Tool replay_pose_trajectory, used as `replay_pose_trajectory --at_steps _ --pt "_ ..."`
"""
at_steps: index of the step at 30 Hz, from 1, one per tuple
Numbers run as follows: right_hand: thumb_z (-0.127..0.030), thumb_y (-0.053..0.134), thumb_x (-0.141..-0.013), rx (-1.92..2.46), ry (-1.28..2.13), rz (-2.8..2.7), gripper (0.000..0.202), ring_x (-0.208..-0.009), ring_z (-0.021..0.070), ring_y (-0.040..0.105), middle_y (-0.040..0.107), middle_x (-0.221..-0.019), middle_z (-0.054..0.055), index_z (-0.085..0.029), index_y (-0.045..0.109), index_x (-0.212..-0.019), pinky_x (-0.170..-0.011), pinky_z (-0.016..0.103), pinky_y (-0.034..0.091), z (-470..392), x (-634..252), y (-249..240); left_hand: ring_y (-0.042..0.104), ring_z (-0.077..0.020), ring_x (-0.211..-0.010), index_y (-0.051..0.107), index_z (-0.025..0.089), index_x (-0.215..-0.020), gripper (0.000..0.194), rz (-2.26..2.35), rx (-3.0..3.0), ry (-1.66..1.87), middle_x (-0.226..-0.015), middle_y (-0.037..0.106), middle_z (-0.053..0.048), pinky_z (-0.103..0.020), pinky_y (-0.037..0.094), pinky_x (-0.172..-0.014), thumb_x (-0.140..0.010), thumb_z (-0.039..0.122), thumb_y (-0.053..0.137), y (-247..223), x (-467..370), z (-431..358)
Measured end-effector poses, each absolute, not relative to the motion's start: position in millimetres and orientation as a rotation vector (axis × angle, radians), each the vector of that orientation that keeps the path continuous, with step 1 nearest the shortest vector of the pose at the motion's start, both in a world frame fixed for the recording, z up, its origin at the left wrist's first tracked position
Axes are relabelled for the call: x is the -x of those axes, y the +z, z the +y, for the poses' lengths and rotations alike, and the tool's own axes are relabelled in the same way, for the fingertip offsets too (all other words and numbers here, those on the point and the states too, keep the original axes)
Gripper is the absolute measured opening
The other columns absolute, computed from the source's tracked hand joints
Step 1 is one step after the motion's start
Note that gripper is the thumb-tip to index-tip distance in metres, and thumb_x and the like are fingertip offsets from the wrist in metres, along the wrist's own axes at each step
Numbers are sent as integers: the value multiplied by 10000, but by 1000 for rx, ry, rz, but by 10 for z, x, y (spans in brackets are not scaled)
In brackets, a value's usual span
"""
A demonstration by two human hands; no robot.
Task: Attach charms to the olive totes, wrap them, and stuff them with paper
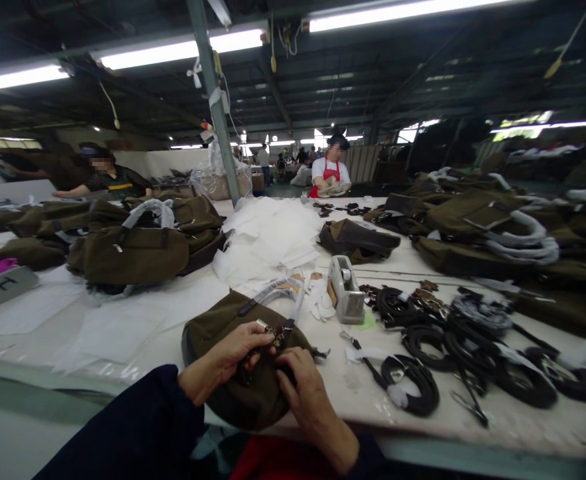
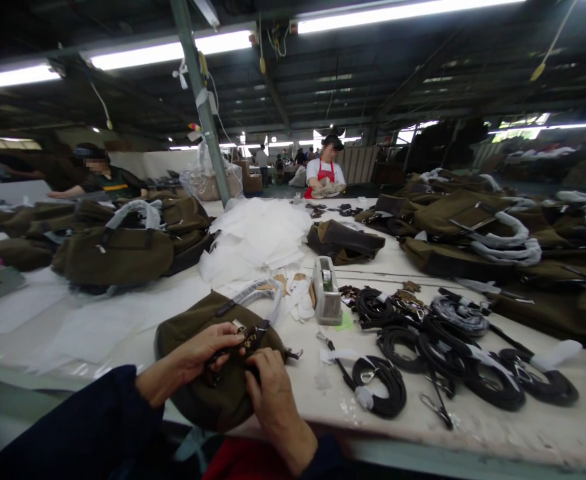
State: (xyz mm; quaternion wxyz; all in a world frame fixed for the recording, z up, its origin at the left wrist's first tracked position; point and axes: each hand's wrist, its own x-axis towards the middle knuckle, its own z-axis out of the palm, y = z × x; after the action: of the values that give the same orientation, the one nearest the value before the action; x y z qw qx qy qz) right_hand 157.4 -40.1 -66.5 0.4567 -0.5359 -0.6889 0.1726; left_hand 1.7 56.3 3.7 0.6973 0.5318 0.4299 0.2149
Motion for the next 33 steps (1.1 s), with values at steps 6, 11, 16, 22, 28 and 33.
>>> replay_pose_trajectory --at_steps 6,11,16,22,28,33 --pt "-90 547 -825 1292 461 -1658 201 -963 225 551 622 -990 56 -222 619 -960 -885 406 476 -381 -1614 -628 415 -21 -360 600 132 -821 396 963 -1226 416 -686 646 2 -156 316 -350 -700 480 746 16 27 559" --pt "-319 547 -871 1357 706 -1235 262 -771 187 614 605 -989 67 -205 556 -1107 -548 287 538 -155 -1764 -503 320 -5 -341 555 159 -890 374 969 -1202 404 -710 647 13 -157 277 -338 -737 459 718 -19 31 516" --pt "-340 599 -826 1567 574 -1349 375 -589 155 584 601 -922 63 -164 556 -1154 -445 266 443 212 -1905 -390 271 5 -346 514 177 -874 373 996 -1180 380 -702 622 33 -154 147 -336 -734 456 719 5 24 500" --pt "-150 659 -763 1707 345 -1697 53 -729 199 600 635 -709 30 -203 660 -765 -691 309 430 477 -1925 -198 259 5 -350 508 186 -865 385 973 -1173 388 -708 622 30 -168 129 -344 -711 456 734 -18 31 504" --pt "-205 603 -859 1545 394 -1727 78 -737 157 578 623 -815 14 -206 650 -798 -706 274 437 240 -1768 -108 267 1 -362 525 182 -881 327 925 -1180 393 -717 611 26 -169 128 -353 -762 439 688 -42 53 521" --pt "-175 570 -900 1376 416 -1762 90 -771 152 575 589 -848 9 -206 629 -839 -736 267 437 1 -1589 -223 267 -15 -366 545 175 -845 265 882 -1181 421 -616 533 56 -172 157 -360 -788 414 644 -51 71 522"
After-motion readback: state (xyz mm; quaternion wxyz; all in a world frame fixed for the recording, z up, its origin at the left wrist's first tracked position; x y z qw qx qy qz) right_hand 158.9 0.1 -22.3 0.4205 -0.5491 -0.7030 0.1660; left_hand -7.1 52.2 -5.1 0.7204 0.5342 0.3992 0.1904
